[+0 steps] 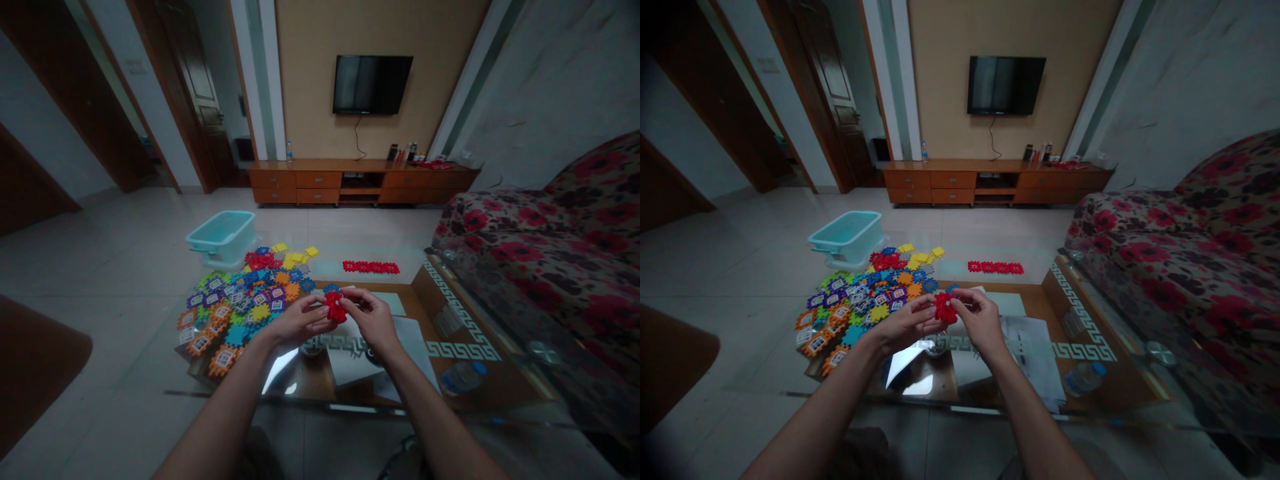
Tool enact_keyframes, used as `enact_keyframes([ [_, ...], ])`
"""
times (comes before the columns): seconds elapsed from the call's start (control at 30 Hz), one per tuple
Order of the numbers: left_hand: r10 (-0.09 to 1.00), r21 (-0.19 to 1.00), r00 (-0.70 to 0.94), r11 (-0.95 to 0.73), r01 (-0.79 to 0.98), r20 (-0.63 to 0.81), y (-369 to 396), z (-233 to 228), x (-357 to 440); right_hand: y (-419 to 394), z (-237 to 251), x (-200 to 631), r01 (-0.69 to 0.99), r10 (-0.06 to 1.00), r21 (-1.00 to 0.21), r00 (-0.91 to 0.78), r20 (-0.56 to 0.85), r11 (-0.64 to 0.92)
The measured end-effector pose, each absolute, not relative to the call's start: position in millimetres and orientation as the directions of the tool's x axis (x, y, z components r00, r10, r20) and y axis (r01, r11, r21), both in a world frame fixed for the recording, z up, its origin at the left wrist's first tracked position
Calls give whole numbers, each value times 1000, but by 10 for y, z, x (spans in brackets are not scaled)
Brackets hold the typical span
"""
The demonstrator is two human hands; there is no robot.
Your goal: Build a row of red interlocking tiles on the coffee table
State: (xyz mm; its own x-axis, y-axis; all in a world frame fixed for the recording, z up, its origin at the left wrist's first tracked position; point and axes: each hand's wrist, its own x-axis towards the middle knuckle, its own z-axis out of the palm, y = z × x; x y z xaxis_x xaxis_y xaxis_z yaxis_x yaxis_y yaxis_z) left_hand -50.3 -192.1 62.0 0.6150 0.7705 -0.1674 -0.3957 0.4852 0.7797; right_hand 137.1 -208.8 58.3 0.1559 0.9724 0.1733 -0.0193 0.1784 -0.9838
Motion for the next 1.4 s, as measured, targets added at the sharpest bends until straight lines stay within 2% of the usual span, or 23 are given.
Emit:
enact_keyframes([
  [0.17, 738, 763, 650, 522, -382, -180, -1914, 605, -501, -2079, 541, 1384, 38, 972, -977, 94, 213, 210],
  [0.43, 716, 777, 672, 528, -343, -189, -1910, 626, -493, -2111, 585, 1339, 44, 987, -988, 60, 151, 148],
  [0.6, 750, 752, 612, 549, -364, -251, -1875, 609, -509, -2149, 644, 1330, 20, 987, -987, -31, 158, 159],
  [0.8, 728, 697, 604, 616, -368, -324, -1827, 556, -559, -2186, 635, 1366, 153, 970, -965, -149, 190, 212],
  [1.13, 718, 720, 595, 620, -310, -362, -1828, 573, -561, -2182, 630, 1380, 287, 966, -925, -129, 222, 251],
  [1.4, 713, 729, 599, 619, -292, -365, -1811, 542, -564, -2161, 596, 1402, 332, 958, -901, -161, 237, 279],
])
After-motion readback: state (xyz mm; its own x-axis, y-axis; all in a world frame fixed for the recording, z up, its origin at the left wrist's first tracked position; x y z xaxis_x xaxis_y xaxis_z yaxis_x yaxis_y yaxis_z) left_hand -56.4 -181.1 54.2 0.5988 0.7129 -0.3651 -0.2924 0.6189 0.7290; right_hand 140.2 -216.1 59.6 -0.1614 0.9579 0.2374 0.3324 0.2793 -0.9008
